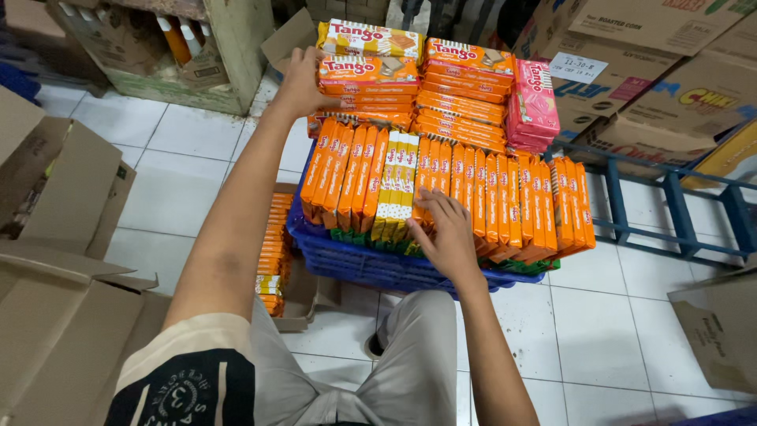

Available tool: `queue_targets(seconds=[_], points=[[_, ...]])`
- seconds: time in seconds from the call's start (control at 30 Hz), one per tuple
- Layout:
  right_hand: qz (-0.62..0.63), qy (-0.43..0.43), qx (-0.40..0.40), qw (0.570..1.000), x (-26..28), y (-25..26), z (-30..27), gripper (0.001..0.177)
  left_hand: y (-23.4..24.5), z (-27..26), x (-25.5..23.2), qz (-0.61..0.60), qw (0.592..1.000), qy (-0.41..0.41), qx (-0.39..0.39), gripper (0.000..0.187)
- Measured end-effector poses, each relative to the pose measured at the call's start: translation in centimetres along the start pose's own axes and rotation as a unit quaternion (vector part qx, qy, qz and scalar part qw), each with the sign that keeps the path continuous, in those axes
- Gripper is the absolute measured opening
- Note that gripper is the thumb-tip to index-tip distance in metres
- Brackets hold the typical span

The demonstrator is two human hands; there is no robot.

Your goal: The person transfers packs of Tango biscuits from a blue crate into a cardboard box. They handle orange, pink, and green packs, placing them into the box and arranging them in neat rows.

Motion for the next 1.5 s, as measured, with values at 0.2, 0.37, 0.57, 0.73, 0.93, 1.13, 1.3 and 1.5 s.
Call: queue_targets(seconds=[0.2, 0.37, 0.57, 0.73, 0.93, 1.13, 1.3, 1.5], points=[[-0.006, -0.005, -0.002, 1.0, 0.1, 0.0, 0.0, 0.032, -0.6, -0.7, -0.8, -0.087, 0.996, -0.013, 0.009, 0.067], [-0.004, 0.004, -0.006, 1.0, 0.6, 0.3, -0.1, 0.032, -1.0, -1.1, -1.8, -0.074, 0.997, -0.036, 0.003, 0.099], [-0.006, -0.002, -0.004, 1.0, 0.3, 0.1, -0.1, 0.033, 1.2, -2.7, -5.3, -0.084, 0.992, -0.086, -0.046, 0.077], [-0.01, -0.014, 0.009, 1.0, 0.3, 0.0, 0.0, 0.034, 4.7, -6.7, -7.6, -0.079, 0.979, -0.164, -0.088, 0.081], [0.009, 0.017, 0.022, 1.0, 2.0, 0.5, 0.2, 0.032, 10.1, -15.9, -8.1, -0.12, 0.97, -0.186, -0.103, 0.082], [-0.034, 0.032, -0.005, 0.999, 2.6, 0.3, 0.9, 0.018, 11.0, -25.2, -5.0, -0.37, 0.923, -0.102, -0.042, 0.099], [-0.042, 0.048, -0.105, 0.992, 3.7, -0.1, 0.5, 0.022, 10.0, -29.8, -2.1, -0.435, 0.898, -0.059, 0.004, 0.096], [0.197, 0.11, -0.062, 0.972, 13.9, -5.8, -5.6, 0.045, 7.7, -33.1, 2.6, -0.478, 0.874, -0.041, 0.085, 0.091]])
Point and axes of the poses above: each hand's wrist, its own z-axis towards the middle knuckle, its own y-axis out of the back of the hand, x = y × z, the point moved 9 cm from there along z, towards the middle knuckle, and after that the axes turned 14 degrees about -y, right-handed, at the moved point
